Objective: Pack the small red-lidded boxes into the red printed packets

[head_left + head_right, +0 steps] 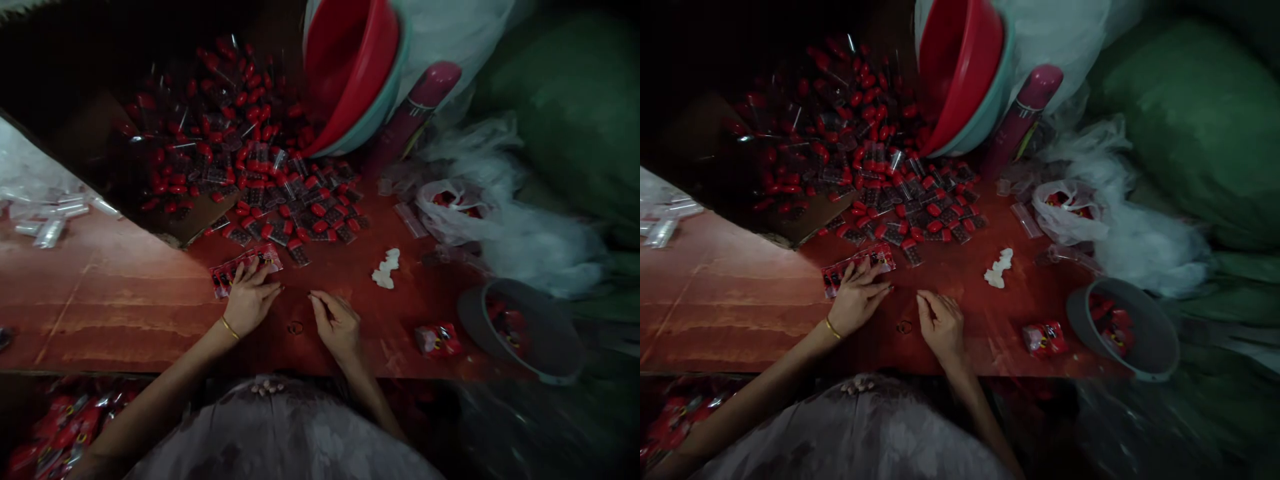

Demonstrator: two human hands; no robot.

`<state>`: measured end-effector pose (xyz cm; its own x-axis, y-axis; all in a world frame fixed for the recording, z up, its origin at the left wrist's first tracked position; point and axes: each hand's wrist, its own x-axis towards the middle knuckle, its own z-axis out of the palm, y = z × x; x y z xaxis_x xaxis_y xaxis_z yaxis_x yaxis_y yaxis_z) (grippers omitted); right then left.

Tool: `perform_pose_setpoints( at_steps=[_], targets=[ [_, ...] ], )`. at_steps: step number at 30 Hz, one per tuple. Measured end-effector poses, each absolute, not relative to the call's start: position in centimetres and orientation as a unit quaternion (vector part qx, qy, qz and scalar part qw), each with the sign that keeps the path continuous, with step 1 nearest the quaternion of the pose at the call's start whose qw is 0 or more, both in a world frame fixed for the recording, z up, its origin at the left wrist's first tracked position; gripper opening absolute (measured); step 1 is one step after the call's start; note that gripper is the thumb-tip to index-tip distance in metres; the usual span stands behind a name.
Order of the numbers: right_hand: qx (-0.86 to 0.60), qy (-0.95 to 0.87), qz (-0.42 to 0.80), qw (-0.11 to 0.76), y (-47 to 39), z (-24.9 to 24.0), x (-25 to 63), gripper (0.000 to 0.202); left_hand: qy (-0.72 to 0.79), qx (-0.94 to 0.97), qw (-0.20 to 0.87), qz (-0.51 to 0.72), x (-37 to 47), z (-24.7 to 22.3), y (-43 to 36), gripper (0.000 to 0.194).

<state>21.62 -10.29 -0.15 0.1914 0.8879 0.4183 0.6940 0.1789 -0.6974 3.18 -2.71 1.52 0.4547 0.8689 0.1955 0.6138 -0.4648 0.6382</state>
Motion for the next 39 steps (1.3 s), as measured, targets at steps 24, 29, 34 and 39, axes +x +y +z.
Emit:
perform_pose_setpoints(
  at_steps=[24, 29, 34, 39],
  targets=[
    [-0.589, -0.587, 0.298, 0.468, -5.8, 4.4, 20.0, 0.028, 0.454, 0.499, 0.649, 0.352, 3.9, 5.2, -2.2, 0.027],
    [-0.556, -0.511, 0.400, 0.520, -5.9, 3.6, 18.8, 0.023, 0.483, 0.557, 0.560, 0.377, 4.2, 4.5, -2.4, 0.026],
    [-0.587, -0.445, 0.411, 0.538, -6.9, 2.1, 16.4, 0.023, 0.510, 0.526, 0.540, 0.413, 4.6, 3.1, -3.1, 0.028],
    [-0.616, -0.470, 0.356, 0.523, -7.1, 1.1, 15.5, 0.025, 0.514, 0.492, 0.570, 0.412, 4.2, 2.7, -3.6, 0.024]
  ],
)
